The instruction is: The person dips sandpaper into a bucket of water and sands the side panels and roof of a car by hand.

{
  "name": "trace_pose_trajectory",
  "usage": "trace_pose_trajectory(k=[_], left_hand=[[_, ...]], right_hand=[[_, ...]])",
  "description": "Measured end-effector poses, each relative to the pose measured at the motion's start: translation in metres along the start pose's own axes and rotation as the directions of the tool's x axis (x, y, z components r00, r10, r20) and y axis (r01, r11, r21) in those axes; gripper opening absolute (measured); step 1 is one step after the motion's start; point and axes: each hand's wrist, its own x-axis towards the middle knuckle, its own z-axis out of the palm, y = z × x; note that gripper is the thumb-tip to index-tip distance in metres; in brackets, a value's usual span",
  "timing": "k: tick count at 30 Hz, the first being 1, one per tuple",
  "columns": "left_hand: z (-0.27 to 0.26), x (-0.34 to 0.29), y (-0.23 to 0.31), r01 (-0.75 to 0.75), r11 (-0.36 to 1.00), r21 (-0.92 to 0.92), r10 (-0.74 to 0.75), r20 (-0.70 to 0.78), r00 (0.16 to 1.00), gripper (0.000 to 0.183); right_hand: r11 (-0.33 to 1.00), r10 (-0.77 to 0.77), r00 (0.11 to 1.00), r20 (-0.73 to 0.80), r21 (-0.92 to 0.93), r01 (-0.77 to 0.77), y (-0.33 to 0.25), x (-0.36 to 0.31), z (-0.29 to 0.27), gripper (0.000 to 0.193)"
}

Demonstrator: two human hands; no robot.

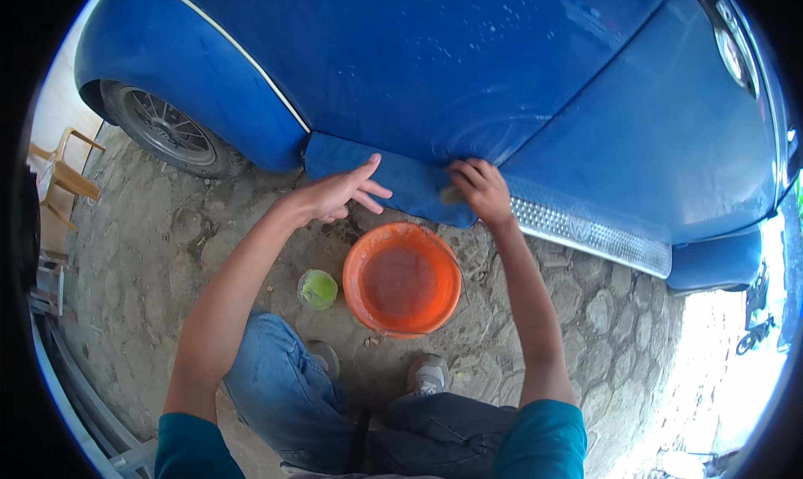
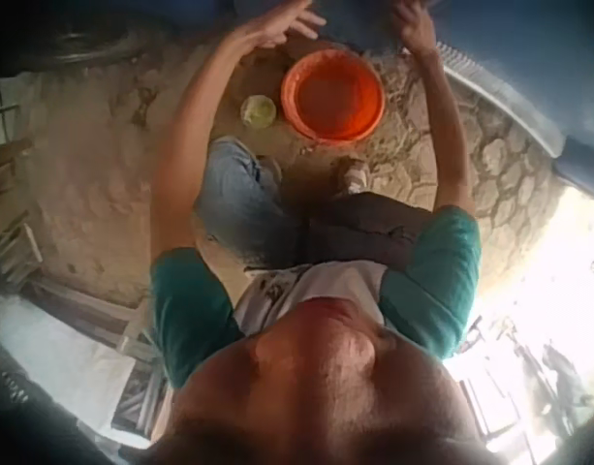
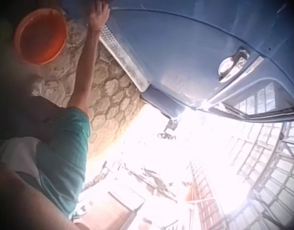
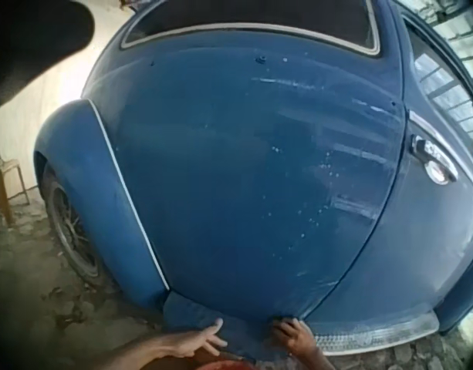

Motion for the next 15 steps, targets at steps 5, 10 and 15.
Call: trace_pose_trajectory(k=[5,10,15], left_hand=[[-0.010,0.013,-0.016,0.048,0.997,0.061,-0.045,-0.062,0.997,0.093],[0.007,0.047,-0.021,0.039,0.988,0.149,-0.040,0.003,0.999,0.092],[0.019,0.033,-0.006,-0.049,0.955,0.291,0.045,0.020,0.999,0.092]], right_hand=[[0.970,0.198,0.884,-0.424,-0.046,-0.239,0.031,0.039,-0.078,0.026],[0.950,0.291,0.784,-0.549,0.066,-0.306,0.003,0.113,-0.073,0.025],[0.998,0.035,0.988,-0.152,-0.047,-0.043,-0.016,0.041,0.001,0.018]])
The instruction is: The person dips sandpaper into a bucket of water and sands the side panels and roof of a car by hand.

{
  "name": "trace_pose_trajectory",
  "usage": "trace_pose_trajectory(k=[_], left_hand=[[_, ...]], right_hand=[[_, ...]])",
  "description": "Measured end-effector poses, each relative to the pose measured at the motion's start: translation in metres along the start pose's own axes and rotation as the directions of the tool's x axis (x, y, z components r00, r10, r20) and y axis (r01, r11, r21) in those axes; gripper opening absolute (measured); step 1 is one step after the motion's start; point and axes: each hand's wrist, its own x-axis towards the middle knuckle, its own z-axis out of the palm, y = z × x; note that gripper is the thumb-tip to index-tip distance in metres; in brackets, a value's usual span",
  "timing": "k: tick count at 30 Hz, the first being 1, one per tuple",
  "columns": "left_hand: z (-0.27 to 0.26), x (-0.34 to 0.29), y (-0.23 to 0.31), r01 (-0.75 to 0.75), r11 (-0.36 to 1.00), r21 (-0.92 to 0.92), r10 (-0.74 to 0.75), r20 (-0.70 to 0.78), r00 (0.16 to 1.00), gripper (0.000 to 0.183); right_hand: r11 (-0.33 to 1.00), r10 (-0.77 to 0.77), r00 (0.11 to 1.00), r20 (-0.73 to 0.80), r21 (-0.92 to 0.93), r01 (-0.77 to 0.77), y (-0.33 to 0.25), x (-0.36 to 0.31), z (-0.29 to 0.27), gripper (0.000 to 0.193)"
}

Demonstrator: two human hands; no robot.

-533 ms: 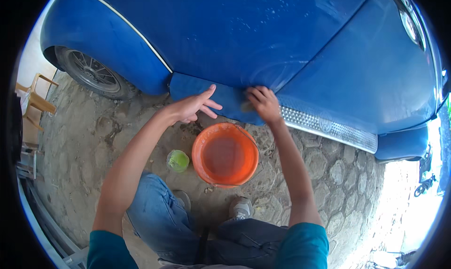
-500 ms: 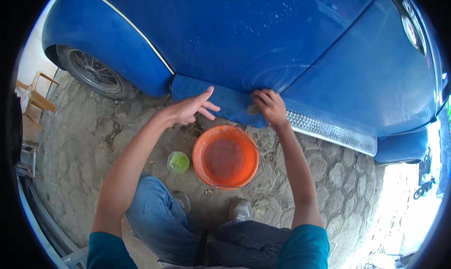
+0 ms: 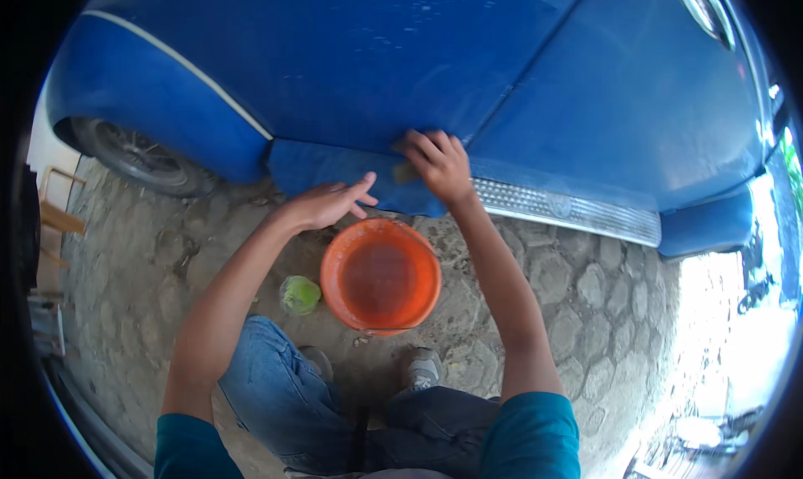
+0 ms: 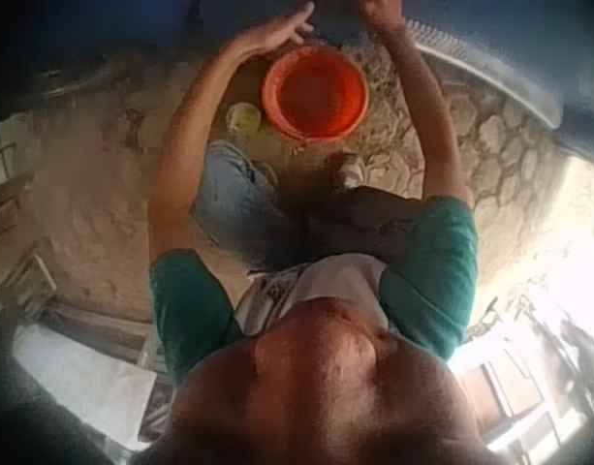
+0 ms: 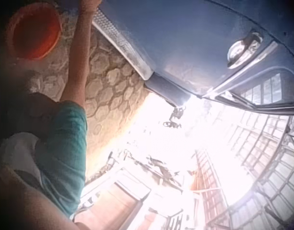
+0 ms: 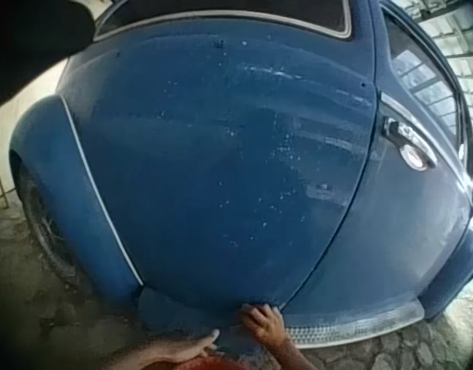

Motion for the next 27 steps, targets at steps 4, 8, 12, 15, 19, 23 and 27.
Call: trace_pose_trajectory(k=[4,8,12,15,19,23,27], left_hand=[[-0.010,-0.031,0.015,0.002,1.000,-0.002,-0.002,-0.016,1.000,0.094],[-0.017,-0.024,-0.012,0.063,0.995,-0.075,-0.065,-0.035,0.997,0.094],[-0.013,0.001,-0.018,0.076,0.996,-0.054,-0.079,-0.054,0.995,0.093],[-0.001,0.014,-0.015,0.068,0.995,0.073,-0.066,-0.025,0.997,0.093],[-0.007,-0.012,0.002,0.053,0.997,0.052,-0.051,-0.048,0.998,0.091],[-0.025,-0.027,-0.001,0.087,0.995,0.049,-0.079,-0.136,0.987,0.091],[-0.028,-0.021,-0.015,0.173,0.984,0.043,-0.162,-0.185,0.969,0.092]], right_hand=[[0.994,0.005,0.991,0.135,-0.111,0.010,0.046,-0.071,-0.027,0.019],[0.982,0.111,0.982,-0.151,-0.134,-0.132,0.052,-0.013,-0.067,0.018],[0.958,0.283,0.900,-0.331,0.051,-0.282,0.024,0.063,-0.068,0.018],[0.995,0.103,0.945,-0.312,0.034,-0.098,0.011,0.041,-0.013,0.016],[0.996,-0.054,0.989,0.135,-0.060,0.063,-0.005,-0.019,0.015,0.020],[0.991,0.003,0.993,0.120,-0.130,0.013,0.040,-0.063,-0.020,0.017],[0.976,0.091,0.995,-0.048,-0.197,-0.098,0.039,-0.008,-0.066,0.024]])
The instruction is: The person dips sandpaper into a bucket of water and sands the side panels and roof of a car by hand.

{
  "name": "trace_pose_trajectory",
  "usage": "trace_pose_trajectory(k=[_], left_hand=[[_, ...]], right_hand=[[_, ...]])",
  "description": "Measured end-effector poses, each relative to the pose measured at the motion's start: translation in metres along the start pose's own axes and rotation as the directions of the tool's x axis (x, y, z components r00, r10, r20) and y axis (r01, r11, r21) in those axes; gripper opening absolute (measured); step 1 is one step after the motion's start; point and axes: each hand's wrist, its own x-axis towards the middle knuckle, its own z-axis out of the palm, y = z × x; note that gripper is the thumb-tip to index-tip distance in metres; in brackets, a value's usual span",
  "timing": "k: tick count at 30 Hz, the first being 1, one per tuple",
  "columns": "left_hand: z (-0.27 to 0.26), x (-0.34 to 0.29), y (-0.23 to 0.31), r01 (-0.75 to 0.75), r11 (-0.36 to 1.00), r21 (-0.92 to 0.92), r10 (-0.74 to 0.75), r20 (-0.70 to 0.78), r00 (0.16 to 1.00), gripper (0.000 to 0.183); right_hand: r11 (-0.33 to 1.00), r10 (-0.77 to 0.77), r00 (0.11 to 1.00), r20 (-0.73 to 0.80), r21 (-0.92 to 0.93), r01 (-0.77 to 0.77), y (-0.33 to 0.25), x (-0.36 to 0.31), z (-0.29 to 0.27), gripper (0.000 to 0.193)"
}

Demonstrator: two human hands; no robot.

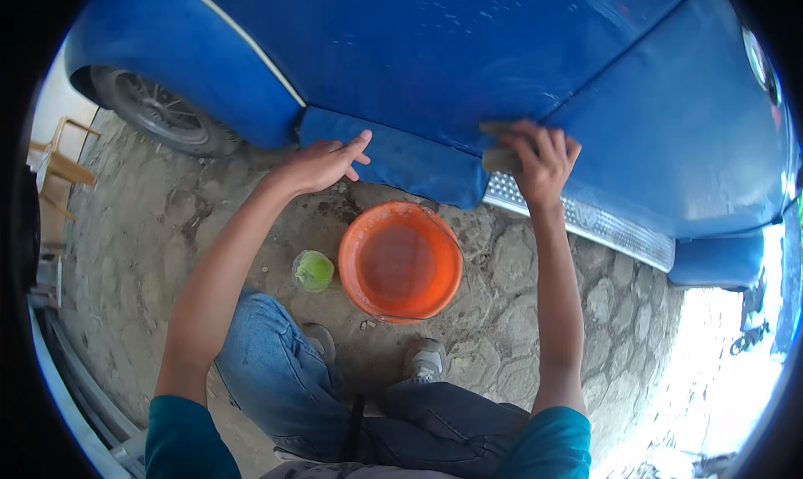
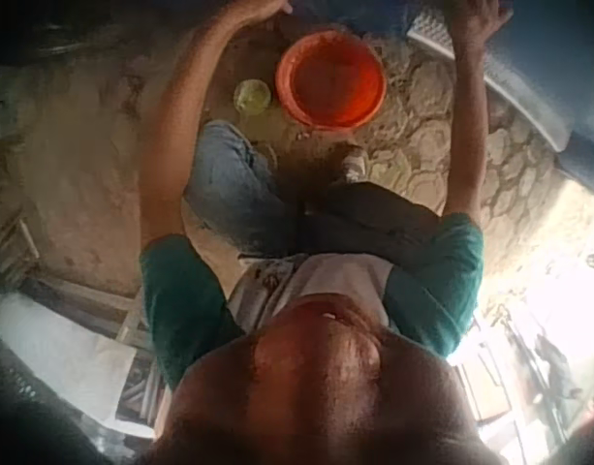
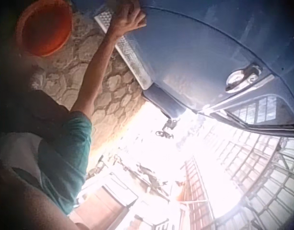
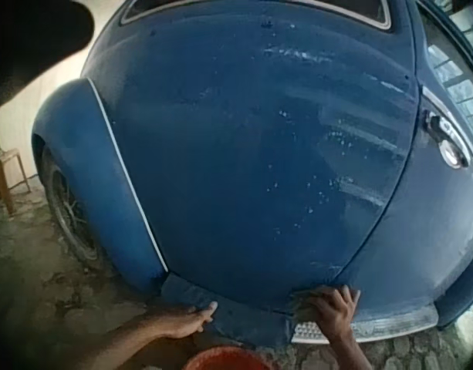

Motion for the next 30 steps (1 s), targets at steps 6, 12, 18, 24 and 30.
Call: trace_pose_trajectory(k=[6,12,18,24,30], left_hand=[[0.027,0.020,0.017,-0.133,0.988,0.078,0.125,0.102,0.987,0.089],[0.015,-0.006,0.022,-0.139,0.980,0.141,0.129,0.080,0.988,0.087],[0.006,0.000,0.002,-0.074,0.989,0.130,0.072,0.016,0.997,0.086],[0.026,0.018,0.006,-0.117,0.970,0.215,0.098,0.096,0.991,0.085],[0.017,-0.003,0.014,-0.118,0.978,0.169,0.105,0.084,0.991,0.085]], right_hand=[[0.996,0.084,0.987,-0.136,0.004,-0.085,-0.053,0.050,0.033,0.036],[0.997,-0.074,0.995,0.068,0.035,0.071,-0.038,-0.022,0.044,0.025],[0.961,0.236,0.929,-0.283,-0.072,-0.266,0.024,0.040,-0.027,0.037],[0.989,0.089,0.959,-0.270,-0.091,-0.118,-0.008,0.033,0.033,0.012],[0.992,-0.119,0.992,0.037,-0.032,0.120,-0.021,-0.042,0.056,0.012]])
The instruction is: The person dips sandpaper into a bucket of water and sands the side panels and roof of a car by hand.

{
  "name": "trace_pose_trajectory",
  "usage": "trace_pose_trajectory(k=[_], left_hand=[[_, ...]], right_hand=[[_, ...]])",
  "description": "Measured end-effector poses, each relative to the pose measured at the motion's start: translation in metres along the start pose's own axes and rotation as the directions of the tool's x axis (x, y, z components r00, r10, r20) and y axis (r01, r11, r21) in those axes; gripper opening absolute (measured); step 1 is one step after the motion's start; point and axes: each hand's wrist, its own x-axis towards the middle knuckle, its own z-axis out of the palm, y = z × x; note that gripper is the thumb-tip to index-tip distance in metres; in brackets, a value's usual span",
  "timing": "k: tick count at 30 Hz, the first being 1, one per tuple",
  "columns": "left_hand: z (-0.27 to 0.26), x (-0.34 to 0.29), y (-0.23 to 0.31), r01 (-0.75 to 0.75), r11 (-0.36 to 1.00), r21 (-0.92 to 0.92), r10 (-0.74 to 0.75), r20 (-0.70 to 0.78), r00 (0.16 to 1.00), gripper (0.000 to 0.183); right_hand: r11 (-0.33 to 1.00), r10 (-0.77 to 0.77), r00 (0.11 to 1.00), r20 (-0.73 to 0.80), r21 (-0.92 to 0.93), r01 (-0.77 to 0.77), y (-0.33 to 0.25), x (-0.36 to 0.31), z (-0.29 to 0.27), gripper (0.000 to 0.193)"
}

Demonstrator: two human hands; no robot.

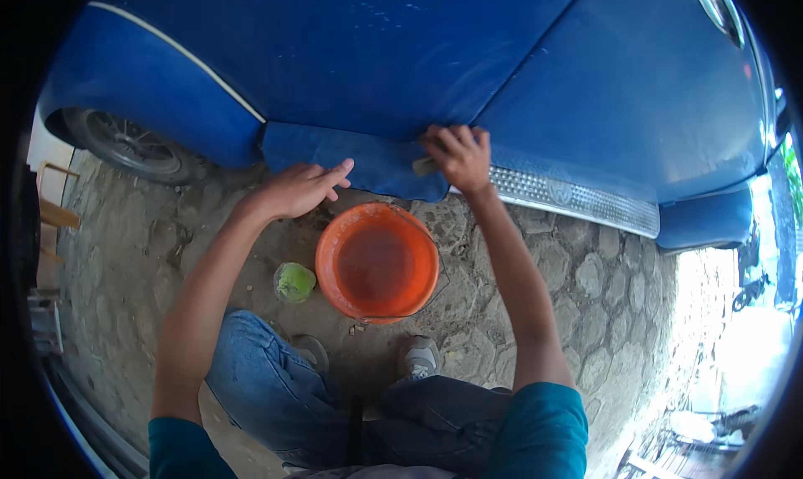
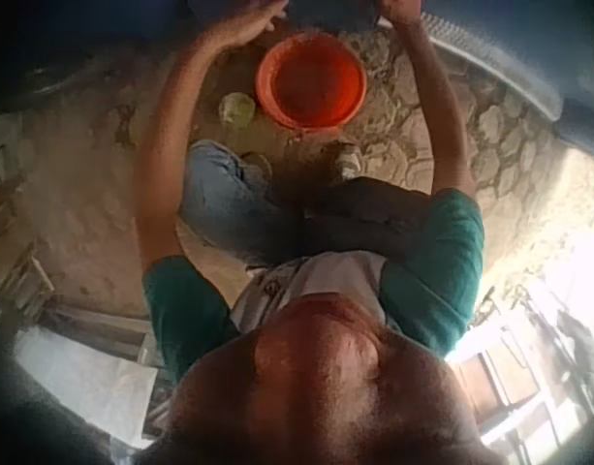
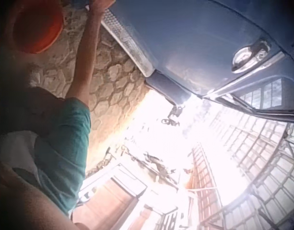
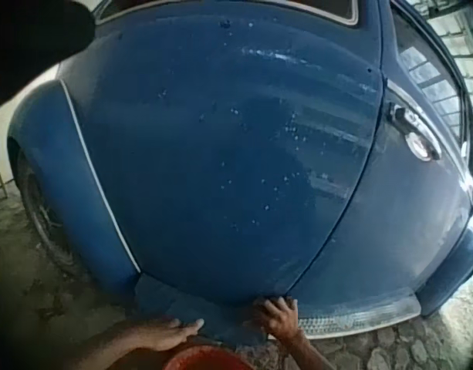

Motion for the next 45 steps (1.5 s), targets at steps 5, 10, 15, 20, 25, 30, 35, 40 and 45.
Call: trace_pose_trajectory(k=[5,10,15,20,25,30,35,40,45], left_hand=[[-0.003,0.003,-0.003,0.078,0.997,0.014,-0.078,-0.029,0.997,0.086],[0.011,0.010,-0.006,0.009,1.000,0.028,-0.008,-0.022,1.000,0.085],[0.005,0.010,-0.008,0.023,0.999,0.025,-0.022,-0.013,1.000,0.084],[-0.003,0.007,0.008,0.051,0.999,0.011,-0.051,-0.010,0.999,0.084],[0.006,0.011,-0.007,0.024,0.996,0.084,-0.026,0.025,0.999,0.084],[-0.002,0.003,-0.014,0.004,1.000,-0.012,-0.004,-0.009,1.000,0.084],[-0.019,-0.013,0.007,-0.015,1.000,-0.028,0.013,-0.064,0.998,0.085],[-0.013,-0.008,0.005,-0.036,0.997,-0.069,0.030,-0.075,0.997,0.087],[-0.007,0.002,-0.004,-0.058,0.995,-0.086,0.051,-0.086,0.995,0.088]], right_hand=[[0.954,0.266,0.880,-0.394,-0.026,-0.300,0.057,0.109,-0.081,0.022],[0.930,0.336,0.802,-0.494,0.040,-0.366,0.050,0.110,-0.049,0.027],[0.998,0.066,0.991,-0.115,-0.018,-0.068,-0.010,0.027,-0.002,0.025],[0.979,0.137,0.925,-0.355,-0.091,-0.180,0.034,0.093,-0.052,0.031],[0.908,0.417,0.716,-0.560,0.218,-0.358,0.026,0.167,-0.067,0.048],[0.999,0.041,0.997,-0.059,0.000,-0.041,-0.042,0.065,0.006,0.038],[0.999,0.045,0.999,-0.008,-0.006,-0.045,-0.021,0.035,-0.006,0.031],[0.915,0.375,0.853,-0.363,-0.003,-0.404,0.025,0.131,-0.081,0.036],[0.936,0.352,0.880,-0.319,0.139,-0.324,0.000,0.129,-0.049,0.045]])
